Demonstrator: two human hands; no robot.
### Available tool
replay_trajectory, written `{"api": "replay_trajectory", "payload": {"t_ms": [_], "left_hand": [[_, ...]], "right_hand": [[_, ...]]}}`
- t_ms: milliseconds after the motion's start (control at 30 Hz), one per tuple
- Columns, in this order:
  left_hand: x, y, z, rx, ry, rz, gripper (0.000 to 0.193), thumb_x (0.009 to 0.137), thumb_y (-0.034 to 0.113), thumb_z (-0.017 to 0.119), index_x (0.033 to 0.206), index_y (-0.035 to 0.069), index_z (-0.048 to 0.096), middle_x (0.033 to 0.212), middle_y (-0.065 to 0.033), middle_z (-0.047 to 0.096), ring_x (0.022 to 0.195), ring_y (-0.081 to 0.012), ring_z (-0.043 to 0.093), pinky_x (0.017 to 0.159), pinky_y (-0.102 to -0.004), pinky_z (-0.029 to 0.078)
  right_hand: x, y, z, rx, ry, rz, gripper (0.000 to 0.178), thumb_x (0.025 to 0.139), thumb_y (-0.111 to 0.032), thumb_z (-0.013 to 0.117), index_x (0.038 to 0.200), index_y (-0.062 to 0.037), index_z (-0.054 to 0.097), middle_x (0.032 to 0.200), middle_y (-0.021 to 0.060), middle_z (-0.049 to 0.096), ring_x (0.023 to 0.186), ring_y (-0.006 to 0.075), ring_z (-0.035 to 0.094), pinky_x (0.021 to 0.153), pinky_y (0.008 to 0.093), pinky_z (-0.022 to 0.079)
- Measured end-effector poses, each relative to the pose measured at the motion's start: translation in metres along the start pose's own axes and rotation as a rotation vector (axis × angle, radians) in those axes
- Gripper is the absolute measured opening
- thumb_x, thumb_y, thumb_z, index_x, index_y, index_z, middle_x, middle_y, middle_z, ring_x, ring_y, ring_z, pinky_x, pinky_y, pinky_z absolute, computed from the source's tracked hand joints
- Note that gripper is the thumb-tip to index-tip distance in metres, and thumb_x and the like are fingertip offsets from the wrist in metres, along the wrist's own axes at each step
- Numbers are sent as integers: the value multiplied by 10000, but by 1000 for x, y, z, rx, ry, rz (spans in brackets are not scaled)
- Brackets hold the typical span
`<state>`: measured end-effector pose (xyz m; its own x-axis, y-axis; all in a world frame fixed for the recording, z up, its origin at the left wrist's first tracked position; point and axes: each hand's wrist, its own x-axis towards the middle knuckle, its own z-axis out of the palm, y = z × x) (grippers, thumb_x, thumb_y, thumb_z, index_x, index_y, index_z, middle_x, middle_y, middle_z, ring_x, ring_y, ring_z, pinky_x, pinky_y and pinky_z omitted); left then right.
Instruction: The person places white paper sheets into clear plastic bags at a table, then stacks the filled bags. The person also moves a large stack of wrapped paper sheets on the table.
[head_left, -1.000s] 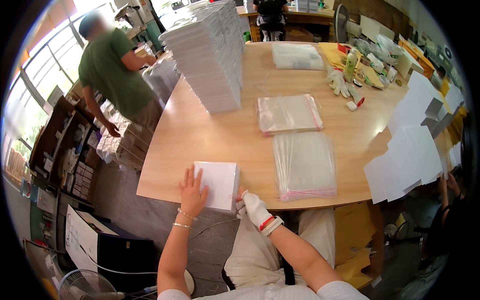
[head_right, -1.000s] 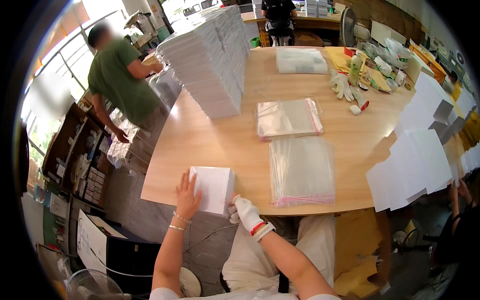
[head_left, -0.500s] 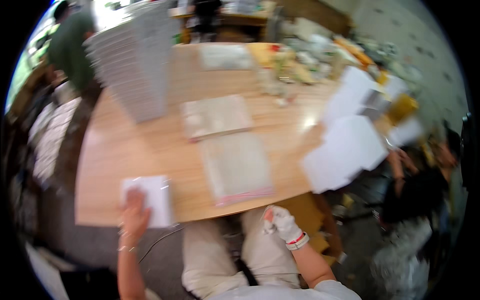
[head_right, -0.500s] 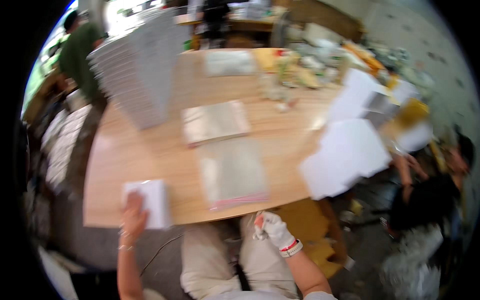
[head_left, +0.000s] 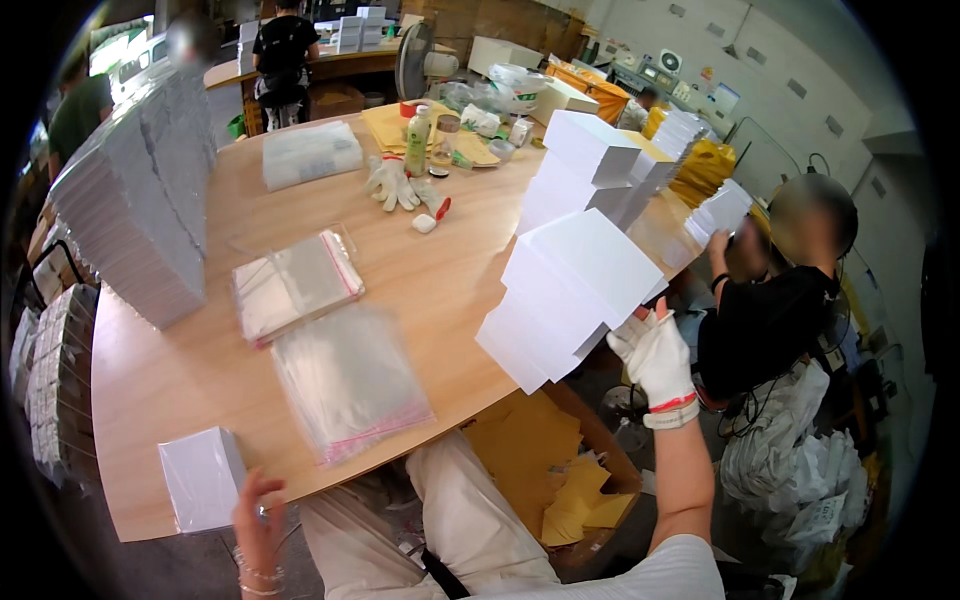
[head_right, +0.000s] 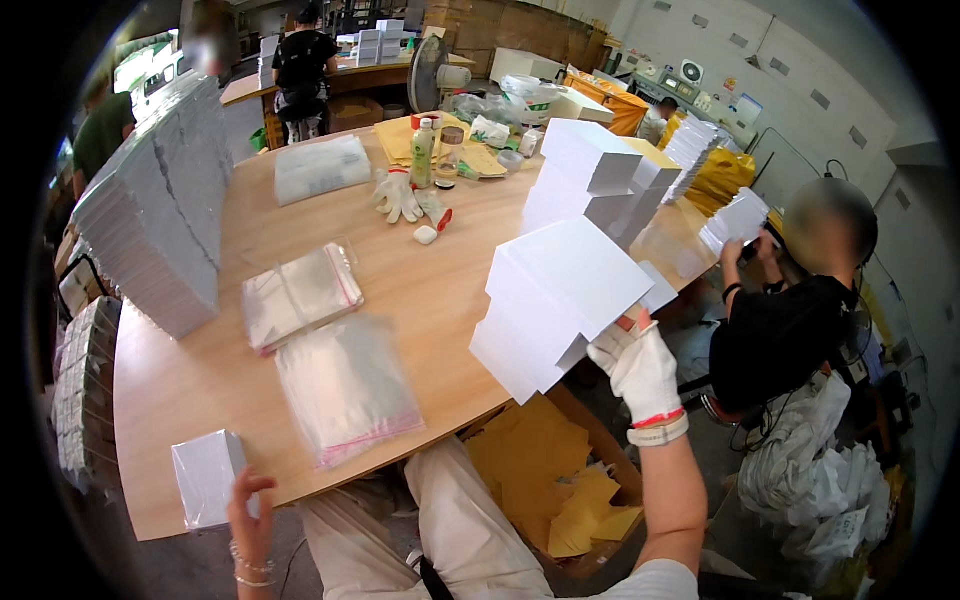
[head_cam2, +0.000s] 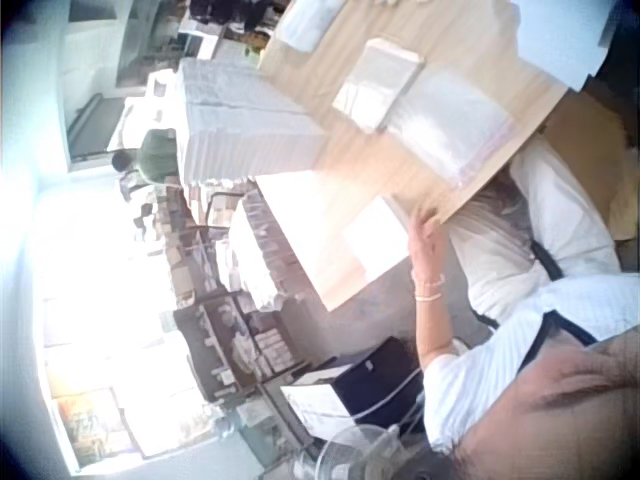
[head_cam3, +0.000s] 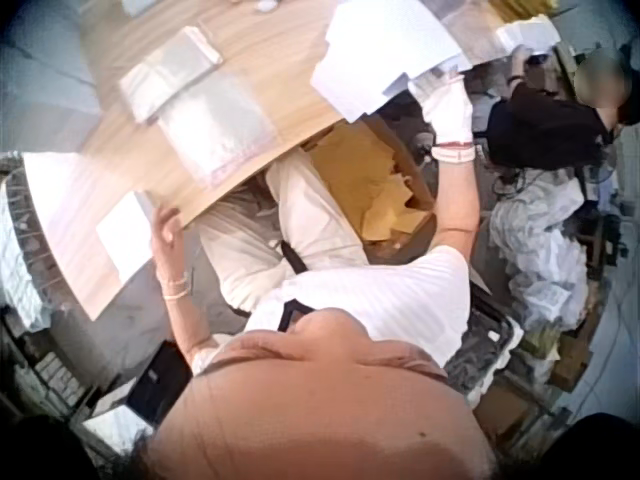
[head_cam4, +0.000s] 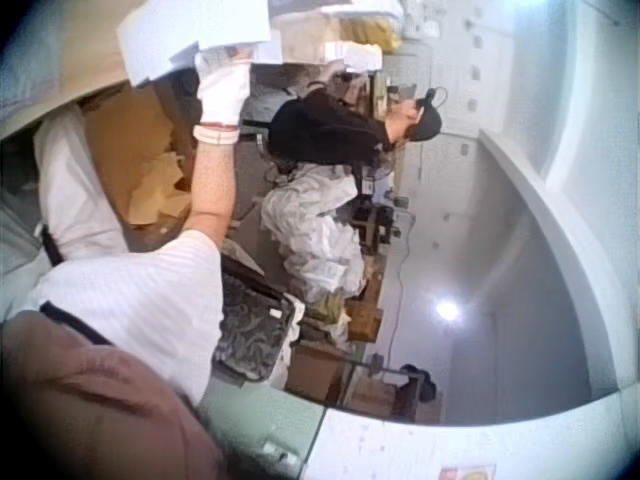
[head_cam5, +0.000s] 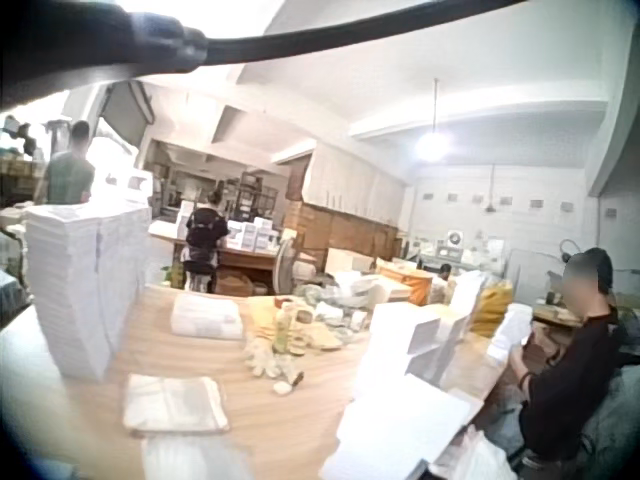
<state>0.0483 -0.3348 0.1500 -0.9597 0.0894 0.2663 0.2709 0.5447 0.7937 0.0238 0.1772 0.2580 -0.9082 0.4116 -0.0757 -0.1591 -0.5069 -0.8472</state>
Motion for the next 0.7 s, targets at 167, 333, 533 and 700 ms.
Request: {"api": "replay_trajectory", "payload": {"t_ms": [167, 333, 533, 700], "left_hand": [[35, 17, 51, 63, -250, 155, 310, 767, 36, 553, 1074, 18, 515, 930, -131, 615, 859, -305, 582, 786, -368, 448], [99, -2, 132, 345, -283, 178, 301, 740, 114, 566, 1015, -4, 528, 1155, -196, 475, 993, -336, 500, 880, -404, 410], [116, -29, 164, 873, -382, 323, 129, 695, 127, 573, 790, 40, 568, 830, -103, 539, 801, -255, 536, 715, -397, 462], [116, -51, 157, 719, -226, 368, 49, 720, 75, 519, 753, 52, 548, 778, -100, 551, 786, -268, 542, 668, -368, 469]], "right_hand": [[21, -18, 5, -51, 48, 176, 561, 815, -557, 468, 1107, -77, 467, 967, 123, 555, 810, 222, 598, 613, 356, 546], [40, -32, 16, -151, 59, 153, 336, 816, -439, 553, 954, -139, 489, 717, -19, 496, 470, 87, 410, 369, 200, 284], [13, -19, 21, -241, 41, -90, 399, 850, -313, 510, 1176, -93, 442, 1028, 2, 545, 836, 146, 564, 597, 238, 434], [-62, 46, 31, -696, -127, -255, 458, 882, -299, 459, 1219, -2, 373, 1011, 98, 541, 741, 112, 569, 568, 196, 465]]}}
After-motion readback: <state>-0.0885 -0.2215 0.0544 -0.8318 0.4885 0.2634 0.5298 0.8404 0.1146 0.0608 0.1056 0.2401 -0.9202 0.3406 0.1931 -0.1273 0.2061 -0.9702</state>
